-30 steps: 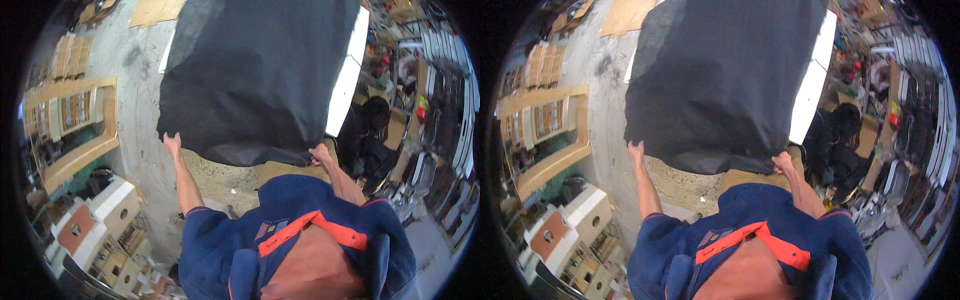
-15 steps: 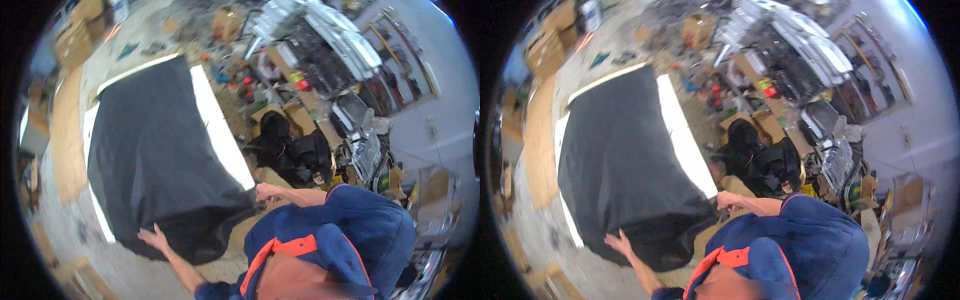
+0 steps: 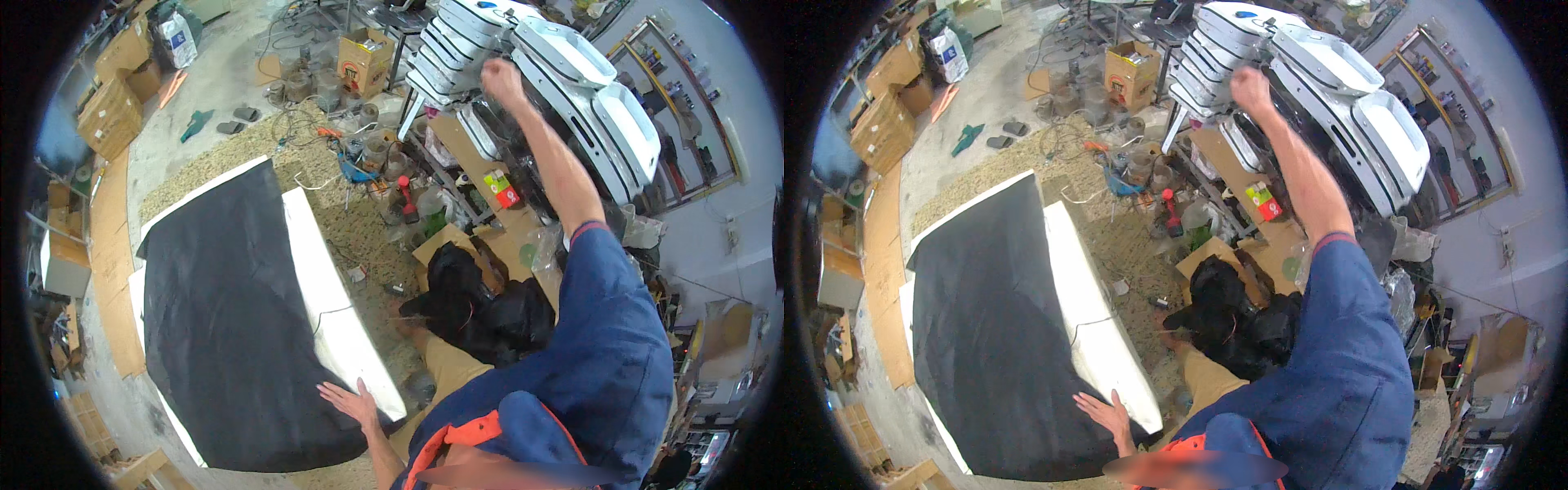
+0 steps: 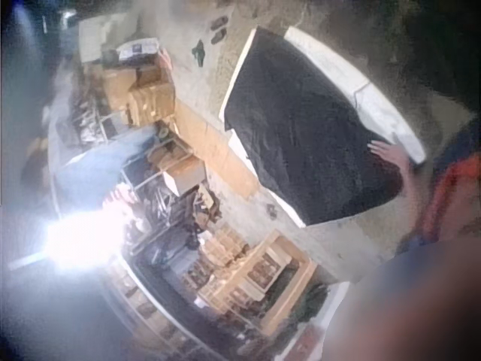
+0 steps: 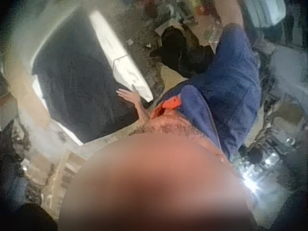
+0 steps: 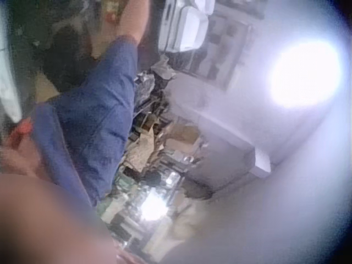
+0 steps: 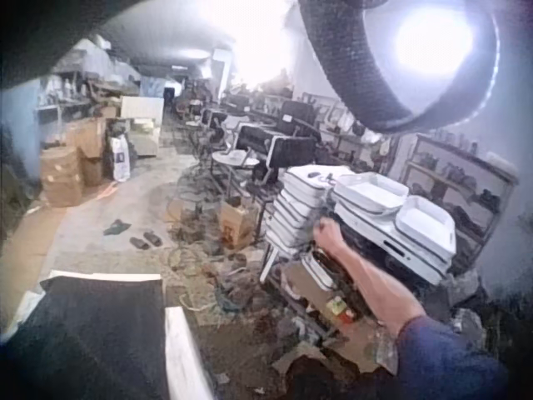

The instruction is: The person staples black fabric onto a white wooden furniture frame using a pneumatic staple gun. They trim excess fabric with scissors, then continue to fold and staple the fabric along the edges to secure it.

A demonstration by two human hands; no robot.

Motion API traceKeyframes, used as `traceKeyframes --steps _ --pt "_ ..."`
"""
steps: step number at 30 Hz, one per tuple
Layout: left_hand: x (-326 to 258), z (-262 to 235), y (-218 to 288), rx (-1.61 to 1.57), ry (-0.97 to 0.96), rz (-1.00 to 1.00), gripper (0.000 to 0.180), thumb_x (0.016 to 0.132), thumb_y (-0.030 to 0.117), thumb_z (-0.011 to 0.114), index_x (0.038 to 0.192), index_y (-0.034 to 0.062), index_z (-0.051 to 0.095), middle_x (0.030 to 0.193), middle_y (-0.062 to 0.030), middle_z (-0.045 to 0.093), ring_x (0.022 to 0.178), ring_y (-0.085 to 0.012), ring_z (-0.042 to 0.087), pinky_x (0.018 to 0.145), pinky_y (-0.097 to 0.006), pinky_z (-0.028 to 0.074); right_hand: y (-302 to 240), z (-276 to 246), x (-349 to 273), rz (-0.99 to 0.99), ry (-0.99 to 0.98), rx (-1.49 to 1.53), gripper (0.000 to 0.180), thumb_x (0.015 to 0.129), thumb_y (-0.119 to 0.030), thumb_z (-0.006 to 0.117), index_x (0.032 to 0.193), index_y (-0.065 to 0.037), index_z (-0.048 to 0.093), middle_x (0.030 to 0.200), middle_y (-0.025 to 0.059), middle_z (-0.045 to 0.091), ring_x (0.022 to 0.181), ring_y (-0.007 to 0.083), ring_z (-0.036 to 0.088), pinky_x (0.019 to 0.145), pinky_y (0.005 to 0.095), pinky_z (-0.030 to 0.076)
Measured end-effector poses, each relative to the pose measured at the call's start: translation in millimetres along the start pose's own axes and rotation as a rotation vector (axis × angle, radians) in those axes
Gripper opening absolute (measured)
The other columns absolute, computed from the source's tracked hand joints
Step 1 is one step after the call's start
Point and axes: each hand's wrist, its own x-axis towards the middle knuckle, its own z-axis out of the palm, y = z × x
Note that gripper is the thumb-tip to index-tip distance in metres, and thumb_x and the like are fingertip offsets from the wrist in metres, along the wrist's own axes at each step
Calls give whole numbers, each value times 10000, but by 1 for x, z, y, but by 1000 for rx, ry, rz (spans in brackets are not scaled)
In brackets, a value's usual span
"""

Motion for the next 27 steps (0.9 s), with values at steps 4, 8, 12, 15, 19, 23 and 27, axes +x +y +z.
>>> traceKeyframes --steps 4,8,12,15,19,23,27 --pt "-8 41 41 217 -133 -200 1064 909 454 731 1611 -84 139 1700 -297 52 1547 -523 124 1239 -577 221 54 25 158 -42 43 -503 234 877 -218 637 980 -86 800 1023 127 777 1014 354 736 865 454 596" --pt "-15 38 43 276 -212 -183 1131 851 455 782 1581 -140 155 1677 -350 54 1543 -537 112 1257 -577 166 113 55 245 -34 -76 -661 263 914 -255 608 985 -91 800 1033 102 780 1028 332 736 853 449 595" --pt "-13 32 50 227 -283 -293 1162 831 424 819 1590 -123 130 1689 -328 -3 1565 -510 4 1265 -571 126 150 80 306 -52 -256 -633 297 917 -286 597 1002 -81 795 1045 119 775 1037 338 730 866 454 584" --pt "-8 31 61 260 -345 -431 1139 859 429 797 1603 -102 117 1704 -284 -70 1577 -479 -36 1252 -592 155 178 90 346 17 -268 -639 324 920 -308 589 1015 -74 791 1054 133 772 1043 342 726 876 458 576" --pt "-3 30 68 308 -378 -428 1166 848 473 796 1610 -89 115 1711 -256 -96 1582 -462 -41 1233 -604 215 219 84 376 96 -256 -659 362 923 -338 578 1032 -64 786 1066 151 767 1052 348 720 889 463 566" --pt "-3 30 67 317 -392 -449 1183 838 499 799 1616 -77 119 1718 -234 -98 1588 -441 -41 1231 -604 226 241 77 388 140 -252 -664 400 927 -369 567 1049 -54 781 1078 168 763 1061 354 714 902 468 555" --pt "-1 31 65 315 -401 -469 1192 828 496 809 1619 -71 120 1720 -232 -97 1591 -431 -48 1235 -597 219 251 77 400 162 -249 -669 439 930 -399 556 1066 -44 776 1090 186 758 1070 360 708 915 473 545"
